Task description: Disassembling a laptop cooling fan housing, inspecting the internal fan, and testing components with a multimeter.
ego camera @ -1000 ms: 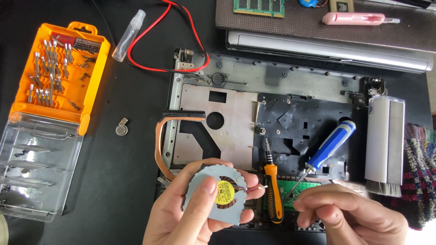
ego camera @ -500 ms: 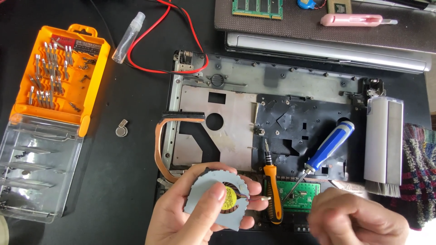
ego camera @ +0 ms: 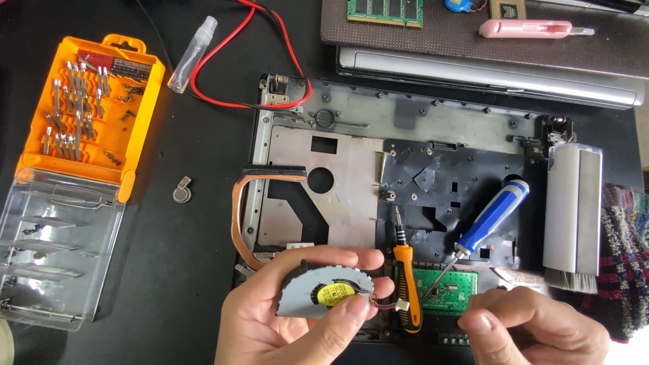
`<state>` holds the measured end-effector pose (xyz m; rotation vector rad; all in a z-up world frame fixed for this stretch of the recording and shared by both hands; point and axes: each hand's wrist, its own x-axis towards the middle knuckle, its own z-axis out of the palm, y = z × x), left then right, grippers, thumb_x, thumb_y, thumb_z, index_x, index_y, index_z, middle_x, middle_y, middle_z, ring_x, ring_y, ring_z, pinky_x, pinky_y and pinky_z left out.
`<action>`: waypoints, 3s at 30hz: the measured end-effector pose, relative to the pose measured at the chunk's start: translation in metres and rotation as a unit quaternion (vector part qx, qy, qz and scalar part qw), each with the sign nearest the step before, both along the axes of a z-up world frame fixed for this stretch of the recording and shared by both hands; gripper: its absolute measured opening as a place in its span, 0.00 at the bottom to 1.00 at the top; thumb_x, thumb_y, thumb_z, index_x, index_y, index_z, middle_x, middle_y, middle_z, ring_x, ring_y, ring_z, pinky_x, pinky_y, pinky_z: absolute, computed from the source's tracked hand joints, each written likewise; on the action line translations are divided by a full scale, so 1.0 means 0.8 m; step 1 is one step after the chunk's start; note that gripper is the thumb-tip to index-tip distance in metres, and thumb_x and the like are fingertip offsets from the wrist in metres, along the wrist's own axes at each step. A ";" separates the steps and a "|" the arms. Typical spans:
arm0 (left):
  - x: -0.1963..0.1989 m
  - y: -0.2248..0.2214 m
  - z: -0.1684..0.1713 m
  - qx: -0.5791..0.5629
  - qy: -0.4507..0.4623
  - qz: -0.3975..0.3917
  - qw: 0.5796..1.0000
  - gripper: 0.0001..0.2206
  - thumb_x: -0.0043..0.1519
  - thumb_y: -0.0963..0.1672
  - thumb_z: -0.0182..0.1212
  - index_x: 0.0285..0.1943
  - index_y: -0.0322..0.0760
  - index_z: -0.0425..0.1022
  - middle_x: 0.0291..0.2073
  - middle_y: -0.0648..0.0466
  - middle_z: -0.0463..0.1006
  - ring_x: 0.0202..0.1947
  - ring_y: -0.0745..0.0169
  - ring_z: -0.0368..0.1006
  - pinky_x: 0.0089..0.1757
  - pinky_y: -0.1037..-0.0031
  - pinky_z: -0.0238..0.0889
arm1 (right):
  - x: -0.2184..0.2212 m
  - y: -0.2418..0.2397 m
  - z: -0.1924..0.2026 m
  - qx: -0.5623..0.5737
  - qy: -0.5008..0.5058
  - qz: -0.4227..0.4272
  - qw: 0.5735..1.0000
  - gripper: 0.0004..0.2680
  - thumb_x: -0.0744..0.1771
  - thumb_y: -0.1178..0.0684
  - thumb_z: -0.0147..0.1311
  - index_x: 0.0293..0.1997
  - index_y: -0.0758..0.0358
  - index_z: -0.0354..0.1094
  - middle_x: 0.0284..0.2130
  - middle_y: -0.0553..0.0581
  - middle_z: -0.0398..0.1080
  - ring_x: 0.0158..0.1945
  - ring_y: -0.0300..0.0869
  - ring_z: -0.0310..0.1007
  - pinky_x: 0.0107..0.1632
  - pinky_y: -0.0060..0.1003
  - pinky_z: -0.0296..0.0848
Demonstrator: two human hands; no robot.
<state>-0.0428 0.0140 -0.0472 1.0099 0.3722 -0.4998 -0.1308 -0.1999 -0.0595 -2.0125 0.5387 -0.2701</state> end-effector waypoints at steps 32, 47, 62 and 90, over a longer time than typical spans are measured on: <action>-0.002 -0.012 0.009 0.135 -0.133 -0.005 0.982 0.08 0.56 0.41 0.71 0.41 0.32 0.87 0.37 0.49 0.87 0.33 0.55 0.94 0.40 0.74 0.91 | 0.045 0.043 0.046 -0.048 -0.040 -0.073 0.995 0.23 0.67 0.69 0.43 0.73 0.77 0.49 0.63 0.76 0.63 0.60 0.59 0.69 0.53 0.43 0.72; -0.006 -0.009 0.042 0.307 -0.365 -0.127 0.870 0.10 0.63 0.49 0.57 0.44 0.51 0.84 0.42 0.62 0.87 0.42 0.75 0.86 0.43 0.83 0.77 | 0.020 0.027 0.020 0.175 0.018 0.092 0.980 0.10 0.61 0.55 0.66 0.40 0.72 0.85 0.22 0.61 0.85 0.25 0.41 0.86 0.33 0.30 0.83; 0.000 -0.004 0.011 0.147 -0.056 -0.141 0.977 0.12 0.49 0.47 0.78 0.37 0.37 0.94 0.27 0.51 0.98 0.25 0.63 0.99 0.28 0.82 0.92 | 0.014 0.015 0.032 0.153 0.034 0.034 0.987 0.07 0.59 0.62 0.67 0.35 0.73 0.86 0.18 0.63 0.87 0.20 0.41 0.87 0.30 0.28 0.88; 0.002 -0.006 0.012 0.354 -0.018 -0.166 0.920 0.14 0.42 0.56 0.76 0.30 0.58 1.01 0.23 0.71 1.02 0.24 0.84 0.96 0.29 0.87 0.85 | 0.035 0.021 0.032 0.218 0.047 0.098 0.970 0.07 0.60 0.60 0.69 0.38 0.73 0.85 0.22 0.63 0.88 0.29 0.45 0.94 0.36 0.33 0.85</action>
